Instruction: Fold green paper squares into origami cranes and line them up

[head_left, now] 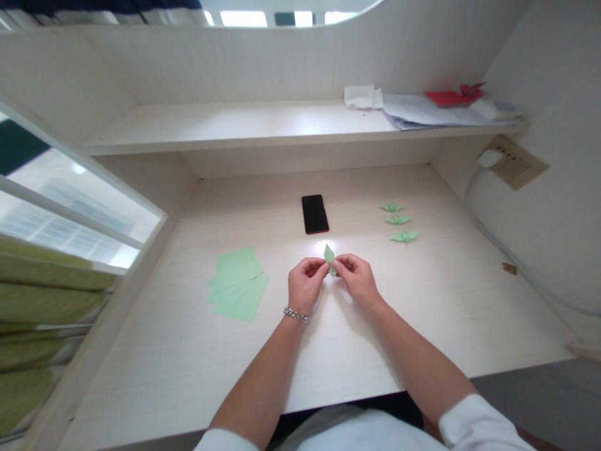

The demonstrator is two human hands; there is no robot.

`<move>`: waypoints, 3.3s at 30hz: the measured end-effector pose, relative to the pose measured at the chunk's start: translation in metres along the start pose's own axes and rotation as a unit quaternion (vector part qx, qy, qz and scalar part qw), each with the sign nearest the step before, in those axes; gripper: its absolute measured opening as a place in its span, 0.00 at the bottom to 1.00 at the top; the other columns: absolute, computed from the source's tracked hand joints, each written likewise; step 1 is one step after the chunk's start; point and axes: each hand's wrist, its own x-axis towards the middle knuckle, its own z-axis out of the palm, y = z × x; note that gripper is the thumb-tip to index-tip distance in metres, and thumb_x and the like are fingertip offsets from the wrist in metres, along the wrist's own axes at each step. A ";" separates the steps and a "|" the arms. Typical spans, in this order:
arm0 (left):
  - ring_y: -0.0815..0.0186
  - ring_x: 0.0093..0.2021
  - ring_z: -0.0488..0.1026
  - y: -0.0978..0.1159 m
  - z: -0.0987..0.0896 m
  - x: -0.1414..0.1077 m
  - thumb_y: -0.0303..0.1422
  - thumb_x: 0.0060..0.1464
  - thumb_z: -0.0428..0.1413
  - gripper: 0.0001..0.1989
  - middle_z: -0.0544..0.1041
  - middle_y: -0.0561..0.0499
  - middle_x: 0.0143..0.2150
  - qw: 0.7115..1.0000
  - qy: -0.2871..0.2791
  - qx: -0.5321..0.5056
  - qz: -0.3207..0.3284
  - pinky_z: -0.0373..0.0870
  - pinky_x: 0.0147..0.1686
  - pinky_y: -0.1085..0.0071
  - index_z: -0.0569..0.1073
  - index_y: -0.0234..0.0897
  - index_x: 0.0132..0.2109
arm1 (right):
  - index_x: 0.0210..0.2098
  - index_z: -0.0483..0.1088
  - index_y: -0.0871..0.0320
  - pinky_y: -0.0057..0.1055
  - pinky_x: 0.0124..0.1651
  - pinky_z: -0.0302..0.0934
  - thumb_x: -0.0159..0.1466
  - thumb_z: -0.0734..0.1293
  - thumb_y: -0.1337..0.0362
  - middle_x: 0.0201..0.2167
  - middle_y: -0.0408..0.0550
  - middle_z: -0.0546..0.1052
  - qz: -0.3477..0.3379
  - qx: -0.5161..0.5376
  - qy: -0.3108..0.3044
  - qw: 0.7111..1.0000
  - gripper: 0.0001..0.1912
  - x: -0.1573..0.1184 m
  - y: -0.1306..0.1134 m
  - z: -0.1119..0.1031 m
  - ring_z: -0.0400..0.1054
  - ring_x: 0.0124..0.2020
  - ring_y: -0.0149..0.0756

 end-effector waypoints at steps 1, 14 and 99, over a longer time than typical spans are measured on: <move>0.64 0.33 0.77 0.000 0.000 0.000 0.35 0.44 0.65 0.12 0.79 0.46 0.33 1.000 0.004 0.005 0.005 0.74 0.36 0.67 0.76 0.33 0.35 | 0.32 0.73 0.59 0.31 0.33 0.65 0.54 0.71 0.54 0.27 0.47 0.76 0.004 0.004 -0.002 1.000 0.14 0.000 0.000 0.000 0.70 0.28 0.34; 0.63 0.34 0.77 -0.002 -0.002 0.001 0.35 0.43 0.65 0.13 0.79 0.46 0.34 1.000 0.016 0.009 0.019 0.74 0.37 0.67 0.76 0.34 0.37 | 0.33 0.74 0.59 0.33 0.35 0.66 0.54 0.72 0.53 0.29 0.48 0.77 0.003 -0.005 -0.004 1.000 0.15 0.001 0.007 -0.002 0.70 0.29 0.36; 0.65 0.34 0.76 0.006 0.004 -0.011 0.36 0.54 0.57 0.09 0.80 0.49 0.35 0.973 0.013 0.209 0.100 0.73 0.37 0.70 0.77 0.38 0.40 | 0.35 0.78 0.57 0.33 0.41 0.69 0.58 0.66 0.62 0.33 0.47 0.81 -0.117 -0.225 0.060 0.965 0.09 -0.011 -0.010 0.002 0.75 0.33 0.38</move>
